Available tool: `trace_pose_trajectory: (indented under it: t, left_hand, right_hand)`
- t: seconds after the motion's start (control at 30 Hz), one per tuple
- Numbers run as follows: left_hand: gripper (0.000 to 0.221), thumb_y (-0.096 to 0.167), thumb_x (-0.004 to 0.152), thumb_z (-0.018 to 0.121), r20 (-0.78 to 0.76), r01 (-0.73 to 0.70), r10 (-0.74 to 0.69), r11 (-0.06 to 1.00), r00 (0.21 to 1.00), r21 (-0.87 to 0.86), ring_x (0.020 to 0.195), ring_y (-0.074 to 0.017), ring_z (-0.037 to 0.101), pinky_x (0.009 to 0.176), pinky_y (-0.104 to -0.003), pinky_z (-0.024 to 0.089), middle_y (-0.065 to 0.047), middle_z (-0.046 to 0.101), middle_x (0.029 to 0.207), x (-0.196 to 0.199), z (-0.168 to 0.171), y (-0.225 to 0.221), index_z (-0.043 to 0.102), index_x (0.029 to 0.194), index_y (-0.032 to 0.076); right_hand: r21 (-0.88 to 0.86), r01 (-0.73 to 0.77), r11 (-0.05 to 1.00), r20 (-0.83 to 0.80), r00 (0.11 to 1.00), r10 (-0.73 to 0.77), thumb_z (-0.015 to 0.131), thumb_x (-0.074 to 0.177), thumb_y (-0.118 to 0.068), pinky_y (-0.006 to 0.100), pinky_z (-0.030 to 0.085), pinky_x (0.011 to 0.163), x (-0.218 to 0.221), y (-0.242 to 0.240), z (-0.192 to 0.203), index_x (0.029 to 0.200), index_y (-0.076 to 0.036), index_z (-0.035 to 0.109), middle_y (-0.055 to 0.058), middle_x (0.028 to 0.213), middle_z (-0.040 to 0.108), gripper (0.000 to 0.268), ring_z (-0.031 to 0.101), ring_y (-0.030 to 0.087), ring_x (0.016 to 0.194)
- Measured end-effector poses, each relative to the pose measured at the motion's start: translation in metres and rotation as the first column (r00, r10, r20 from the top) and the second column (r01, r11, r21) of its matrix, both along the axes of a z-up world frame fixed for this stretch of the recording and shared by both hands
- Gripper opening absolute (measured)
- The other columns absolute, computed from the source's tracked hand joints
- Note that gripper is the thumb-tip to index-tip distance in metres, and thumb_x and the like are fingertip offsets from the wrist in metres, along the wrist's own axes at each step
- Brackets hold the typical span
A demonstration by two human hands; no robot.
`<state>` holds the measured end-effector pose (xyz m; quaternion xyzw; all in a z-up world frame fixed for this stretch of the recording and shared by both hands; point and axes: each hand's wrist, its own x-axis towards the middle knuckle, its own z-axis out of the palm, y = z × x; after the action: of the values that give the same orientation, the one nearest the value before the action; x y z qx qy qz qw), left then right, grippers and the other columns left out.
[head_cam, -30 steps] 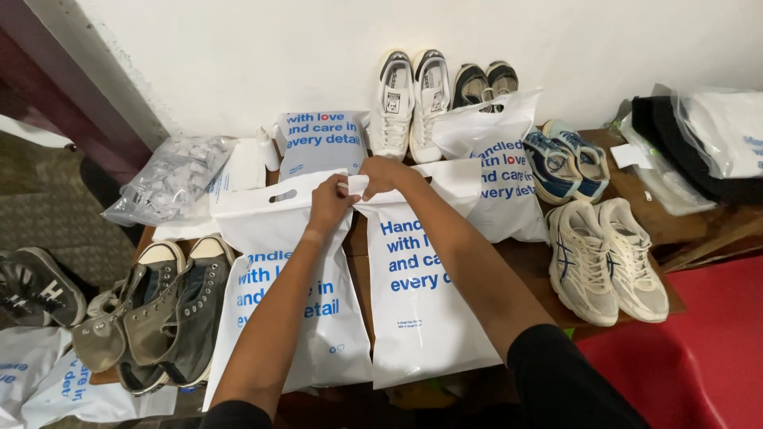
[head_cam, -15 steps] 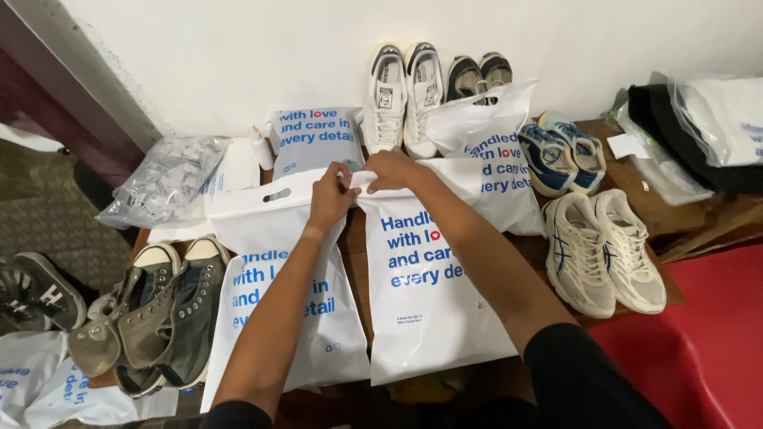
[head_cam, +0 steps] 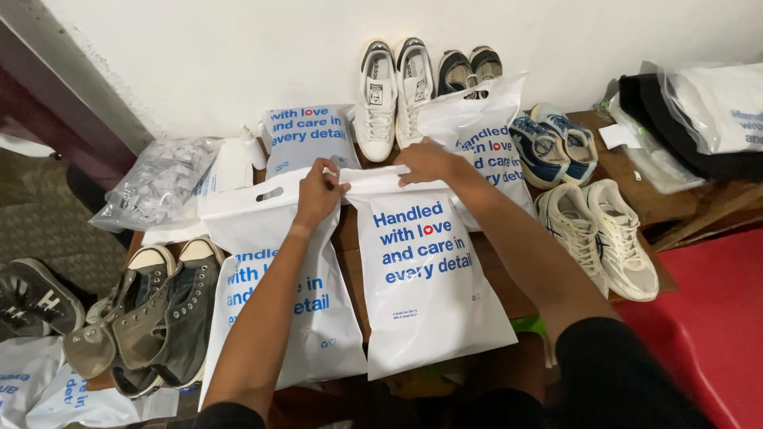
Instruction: Packing various pairs of shoes into white plastic bags and organizing them on a workbench.
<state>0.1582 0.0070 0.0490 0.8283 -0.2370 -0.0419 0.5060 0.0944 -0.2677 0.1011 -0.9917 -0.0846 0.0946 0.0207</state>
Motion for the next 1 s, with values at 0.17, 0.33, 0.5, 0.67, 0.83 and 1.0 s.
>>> trace_pose_trajectory:
  t: [0.17,0.33,0.5,0.67,0.83,1.0]
  left_hand:
    - [0.038,0.013,0.085,0.084,-0.018,0.009,-0.009,1.0,1.0,-0.013,0.087,-0.0264,0.07,0.083,-0.042,0.056,-0.007,0.072,0.086,0.003,-0.003,0.002,0.055,0.11,0.014]
    - [0.038,0.016,0.085,0.085,-0.031,0.002,-0.003,1.0,1.0,-0.021,0.085,-0.0242,0.069,0.081,-0.041,0.056,-0.006,0.072,0.085,0.005,-0.008,0.004,0.055,0.109,0.015]
    - [0.039,0.016,0.085,0.085,-0.02,-0.002,0.002,1.0,1.0,-0.007,0.086,-0.0241,0.069,0.083,-0.04,0.057,-0.005,0.071,0.085,0.009,-0.008,-0.001,0.055,0.11,0.015]
    - [0.04,0.016,0.085,0.085,-0.042,-0.026,0.027,1.0,0.999,0.009,0.088,-0.025,0.069,0.085,-0.041,0.056,-0.005,0.07,0.086,0.008,-0.009,-0.004,0.054,0.11,0.013]
    - [0.04,0.015,0.084,0.086,-0.033,-0.054,0.054,0.998,0.998,0.021,0.084,-0.0237,0.07,0.081,-0.038,0.056,-0.004,0.071,0.083,0.008,-0.007,-0.002,0.053,0.107,0.013]
    - [0.04,0.014,0.085,0.084,-0.033,-0.096,0.098,0.993,0.995,0.068,0.087,-0.0269,0.072,0.082,-0.039,0.057,-0.008,0.072,0.086,0.011,-0.007,-0.005,0.051,0.107,0.012]
  right_hand:
    - [-0.126,0.064,0.99,-0.004,0.998,-0.065,0.073,0.09,-0.052,0.046,0.034,0.103,-0.022,-0.037,-0.003,0.134,-0.021,0.068,0.007,0.131,0.071,0.054,0.067,0.028,0.121]
    - [-0.131,0.168,0.977,0.031,0.986,-0.165,0.075,0.091,-0.048,0.044,0.037,0.103,-0.052,-0.063,0.002,0.132,-0.019,0.071,0.008,0.126,0.074,0.051,0.07,0.027,0.115]
    - [-0.131,0.242,0.961,-0.008,0.97,-0.245,0.073,0.094,-0.042,0.047,0.037,0.111,-0.067,-0.082,0.014,0.134,-0.018,0.07,0.009,0.124,0.075,0.047,0.069,0.028,0.117]
    - [0.012,0.354,0.935,-0.04,0.935,-0.353,0.075,0.094,-0.031,0.048,0.042,0.11,-0.078,-0.086,0.016,0.137,-0.015,0.068,0.012,0.127,0.073,0.046,0.068,0.032,0.119]
    - [0.139,0.364,0.921,-0.042,0.931,-0.362,0.071,0.096,-0.017,0.049,0.045,0.112,-0.093,-0.081,0.027,0.139,-0.007,0.065,0.019,0.13,0.07,0.045,0.066,0.038,0.122]
    - [0.281,0.379,0.882,0.007,0.918,-0.397,0.074,0.093,-0.015,0.052,0.048,0.108,-0.09,-0.098,0.006,0.138,-0.006,0.066,0.021,0.126,0.071,0.047,0.067,0.04,0.117]
